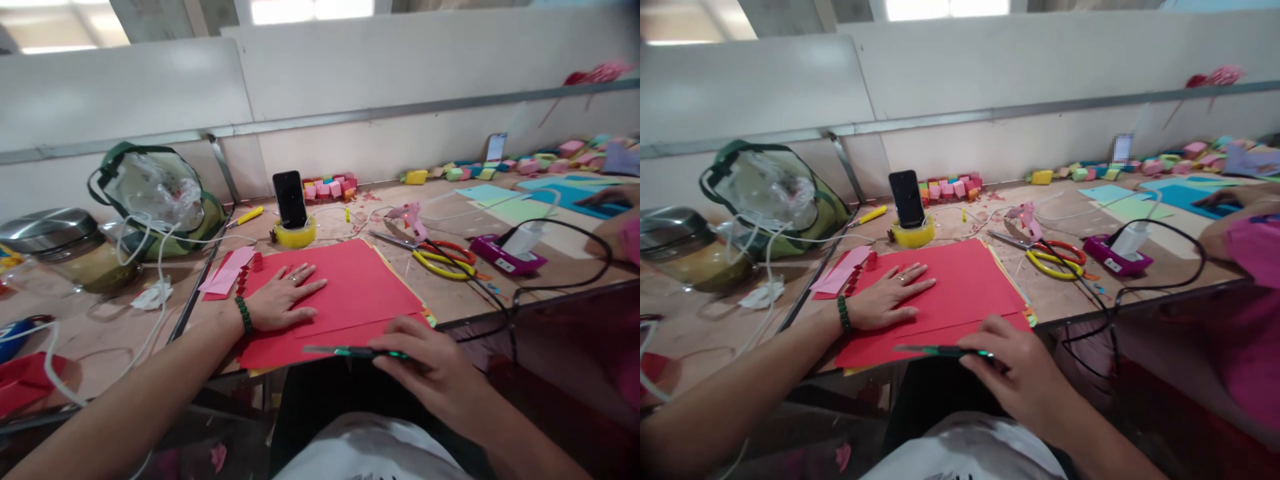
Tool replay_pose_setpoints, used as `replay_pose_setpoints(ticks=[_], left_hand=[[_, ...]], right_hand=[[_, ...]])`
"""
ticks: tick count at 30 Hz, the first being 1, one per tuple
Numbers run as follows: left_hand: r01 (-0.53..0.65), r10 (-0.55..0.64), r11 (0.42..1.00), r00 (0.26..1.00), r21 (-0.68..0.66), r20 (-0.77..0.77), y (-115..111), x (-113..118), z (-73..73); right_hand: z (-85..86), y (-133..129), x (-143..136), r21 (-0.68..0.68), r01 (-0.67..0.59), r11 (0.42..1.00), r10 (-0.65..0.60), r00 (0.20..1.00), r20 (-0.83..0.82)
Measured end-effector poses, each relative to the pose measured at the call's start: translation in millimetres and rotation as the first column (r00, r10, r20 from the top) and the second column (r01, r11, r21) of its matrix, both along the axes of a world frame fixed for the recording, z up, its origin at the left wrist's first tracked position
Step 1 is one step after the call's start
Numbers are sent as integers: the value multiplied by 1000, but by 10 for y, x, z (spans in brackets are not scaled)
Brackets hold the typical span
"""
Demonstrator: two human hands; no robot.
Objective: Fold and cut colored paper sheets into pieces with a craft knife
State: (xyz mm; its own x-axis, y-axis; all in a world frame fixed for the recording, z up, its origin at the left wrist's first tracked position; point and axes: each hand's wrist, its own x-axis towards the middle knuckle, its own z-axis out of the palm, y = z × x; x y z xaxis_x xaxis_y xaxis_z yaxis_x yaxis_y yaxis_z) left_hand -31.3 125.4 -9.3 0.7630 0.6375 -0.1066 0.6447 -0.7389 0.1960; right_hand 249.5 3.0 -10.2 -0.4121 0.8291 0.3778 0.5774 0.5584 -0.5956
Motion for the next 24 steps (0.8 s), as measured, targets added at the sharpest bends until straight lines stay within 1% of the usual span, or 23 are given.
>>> replay_pose_setpoints(ticks=[1, 2, 3, 4, 5, 6, 7, 9, 11, 13, 15, 17, 18, 19, 21, 22, 24], left_hand=[[-3, 3, 1000, 1000, 0, 13, -4, -9, 2], [-6, 5, 1000, 1000, 5, 26, -10, -15, 8], [-9, 8, 1000, 999, 13, 39, -21, -16, 20], [-13, 12, 1000, 999, 22, 49, -37, -11, 39], [-16, 14, 999, 998, 32, 54, -60, 1, 65], [-17, 15, 999, 998, 43, 55, -90, 22, 97], [-14, 11, 998, 999, 56, 51, -127, 49, 134], [-7, 4, 997, 999, 83, 38, -216, 117, 213], [-2, 0, 995, 1000, 103, 18, -316, 185, 280], [-12, 12, 993, 1000, 120, -5, -411, 232, 319], [-41, 45, 989, 999, 141, -22, -493, 251, 331], [-88, 94, 985, 995, 149, -32, -562, 248, 327], [-113, 120, 983, 992, 146, -37, -590, 242, 323], [-140, 147, 980, 988, 141, -40, -615, 236, 320], [-185, 193, 974, 980, 134, -44, -656, 228, 315], [-199, 207, 971, 977, 134, -49, -673, 225, 311], [-207, 219, 968, 973, 143, -71, -709, 216, 298]], right_hand=[[19, 18, 140, 60, 98, 993, -98, 995, -8], [20, 56, 294, 155, 230, 961, -229, 973, -21], [1, 109, 453, 246, 367, 897, -370, 928, -35], [-34, 174, 607, 323, 486, 812, -502, 864, -36], [-83, 246, 744, 351, 581, 734, -620, 785, -3], [-140, 318, 856, 352, 633, 690, -691, 720, 59], [-200, 386, 937, 354, 635, 687, -707, 695, 127], [-304, 499, 1008, 368, 620, 693, -713, 662, 229], [-366, 570, 992, 399, 603, 691, -719, 633, 289], [-378, 599, 950, 426, 586, 689, -721, 611, 326], [-347, 593, 920, 438, 565, 699, -711, 613, 343], [-286, 556, 894, 436, 530, 727, -677, 660, 327], [-251, 528, 873, 426, 495, 757, -637, 706, 311], [-216, 496, 842, 410, 444, 796, -578, 760, 298], [-163, 429, 748, 348, 306, 886, -416, 857, 304], [-149, 401, 691, 306, 243, 920, -340, 885, 319], [-156, 365, 585, 221, 172, 960, -242, 906, 347]])
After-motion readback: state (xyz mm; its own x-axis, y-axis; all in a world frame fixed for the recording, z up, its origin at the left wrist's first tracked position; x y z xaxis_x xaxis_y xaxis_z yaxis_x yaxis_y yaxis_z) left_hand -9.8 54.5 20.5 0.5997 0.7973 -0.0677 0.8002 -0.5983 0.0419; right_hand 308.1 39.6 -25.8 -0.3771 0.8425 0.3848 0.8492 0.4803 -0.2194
